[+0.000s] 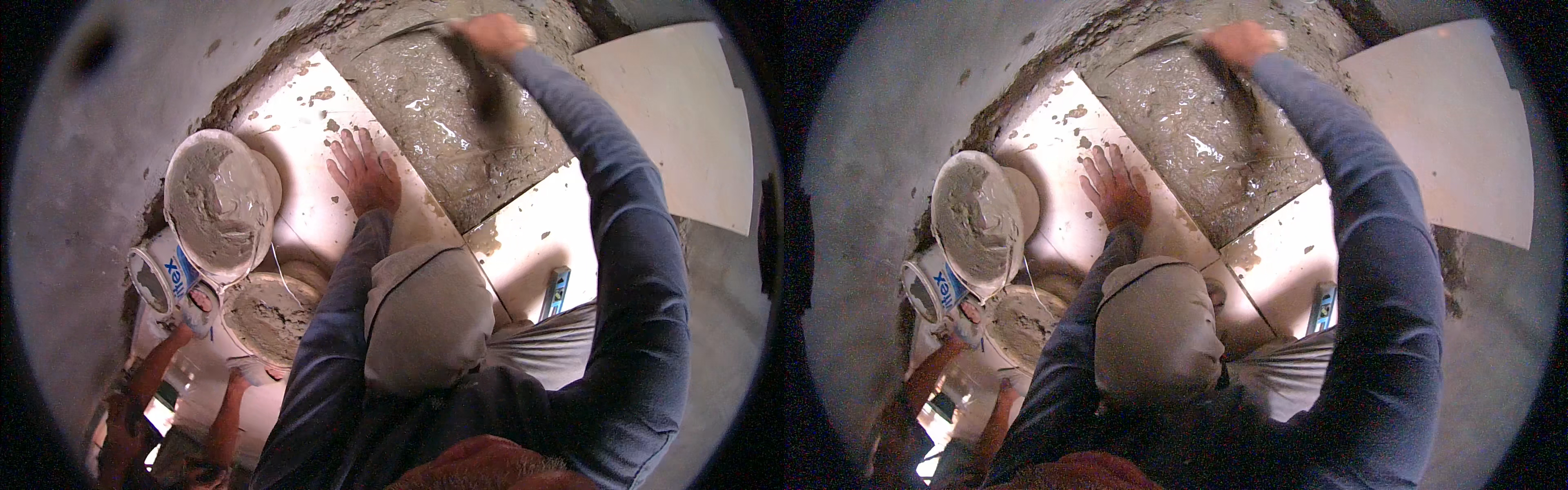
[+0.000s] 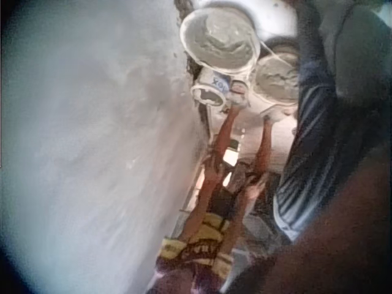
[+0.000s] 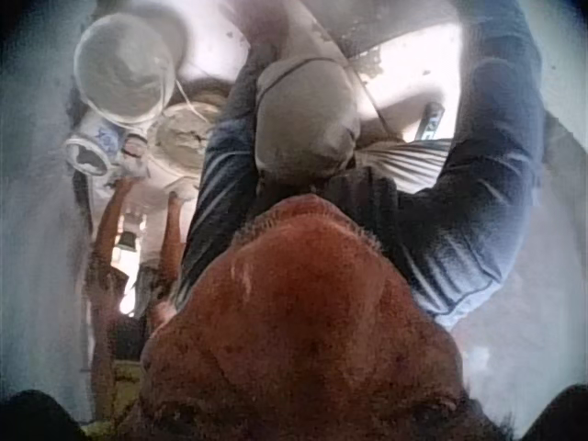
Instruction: The person spreads cement on the floor using a trowel, places a ceramic tile, and taps it with a hammer to level it. The person uses a spirit level to check alignment and wipes excess cement with a cloth.
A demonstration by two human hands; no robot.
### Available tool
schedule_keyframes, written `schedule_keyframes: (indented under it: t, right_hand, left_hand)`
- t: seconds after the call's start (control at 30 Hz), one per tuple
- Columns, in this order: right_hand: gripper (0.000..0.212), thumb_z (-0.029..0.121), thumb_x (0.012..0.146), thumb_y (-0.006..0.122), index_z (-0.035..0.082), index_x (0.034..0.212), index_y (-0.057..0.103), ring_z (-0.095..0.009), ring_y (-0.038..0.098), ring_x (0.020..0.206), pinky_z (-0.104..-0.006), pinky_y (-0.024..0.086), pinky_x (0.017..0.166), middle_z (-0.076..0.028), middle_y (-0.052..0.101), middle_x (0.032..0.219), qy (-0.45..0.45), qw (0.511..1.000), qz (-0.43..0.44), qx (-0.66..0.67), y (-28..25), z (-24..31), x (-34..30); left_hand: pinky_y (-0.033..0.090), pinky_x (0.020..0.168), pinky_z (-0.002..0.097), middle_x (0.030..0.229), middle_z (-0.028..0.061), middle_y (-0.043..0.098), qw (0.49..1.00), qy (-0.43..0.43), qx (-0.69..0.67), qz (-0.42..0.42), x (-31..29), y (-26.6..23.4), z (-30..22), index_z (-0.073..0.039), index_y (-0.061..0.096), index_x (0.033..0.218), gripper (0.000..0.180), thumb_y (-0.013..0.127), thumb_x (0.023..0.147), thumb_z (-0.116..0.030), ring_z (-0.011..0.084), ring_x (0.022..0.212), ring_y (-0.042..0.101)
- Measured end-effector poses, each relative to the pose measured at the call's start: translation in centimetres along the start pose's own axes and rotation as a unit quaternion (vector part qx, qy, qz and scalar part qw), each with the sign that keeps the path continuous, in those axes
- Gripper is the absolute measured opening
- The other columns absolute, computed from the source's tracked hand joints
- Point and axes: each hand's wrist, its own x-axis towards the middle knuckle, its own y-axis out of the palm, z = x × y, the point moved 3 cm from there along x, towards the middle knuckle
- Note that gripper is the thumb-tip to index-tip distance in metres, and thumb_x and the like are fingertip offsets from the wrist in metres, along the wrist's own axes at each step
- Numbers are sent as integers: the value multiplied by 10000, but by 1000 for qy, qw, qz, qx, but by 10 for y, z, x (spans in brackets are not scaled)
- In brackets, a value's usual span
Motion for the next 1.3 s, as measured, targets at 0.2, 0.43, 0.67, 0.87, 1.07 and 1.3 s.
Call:
schedule_keyframes:
  t: [0.2, 0.43, 0.67, 0.87, 1.07, 1.3]
  right_hand:
    - [202, 212, 961, 559, 131, 1124, 645, -326, 726, 759, -436, 570, 651, -160, 725, 864, 81, 987, 83, -113, 25, -144, -59]
    - [239, 188, 930, 554, 56, 1118, 621, -421, 696, 859, -521, 551, 742, -222, 708, 899, 225, 946, 85, 216, 62, -28, -128]
    - [371, 254, 943, 622, 65, 1260, 573, -474, 659, 999, -543, 536, 859, -284, 680, 1061, 233, 912, 243, 236, 18, -27, -255]
    - [428, 339, 967, 584, 0, 1227, 604, -451, 650, 1095, -520, 521, 933, -288, 669, 1168, 116, 906, 81, 398, -14, 50, -59]
    - [298, 159, 992, 436, -4, 1197, 580, -455, 672, 1076, -541, 533, 941, -281, 686, 1138, 264, 859, 126, 420, 8, 139, -201]
    - [251, 192, 987, 489, 43, 1141, 620, -414, 721, 920, -508, 592, 772, -226, 723, 978, 272, 856, 117, 423, -75, 116, -294]
  left_hand:
    - [144, 1201, 648, 1639, 211, 229, 1000, -7, 7, -11, 1, -2, -3, -87, 318, 1564, 677, 545, 971, -322, 452, 1516, 175]
    - [143, 1199, 648, 1637, 212, 233, 1000, 2, 15, -3, 1, -2, -3, -83, 320, 1564, 672, 530, 976, -331, 450, 1513, 178]
    - [100, 1206, 642, 1639, 217, 239, 999, 0, 34, 5, 2, 7, -4, -83, 297, 1583, 675, 489, 990, -345, 447, 1525, 147]
    - [130, 1206, 617, 1628, 218, 282, 999, -6, 17, -28, -1, -3, -8, -73, 413, 1532, 590, 442, 1007, -342, 442, 1504, 228]
    - [78, 1228, 595, 1642, 222, 242, 1000, -5, 12, -22, -4, -3, -9, -78, 343, 1571, 616, 417, 1020, -345, 446, 1520, 169]
    - [126, 1225, 582, 1644, 200, 264, 999, -27, 42, -1, -4, -2, -13, -94, 328, 1580, 607, 378, 1034, -355, 411, 1527, 193]
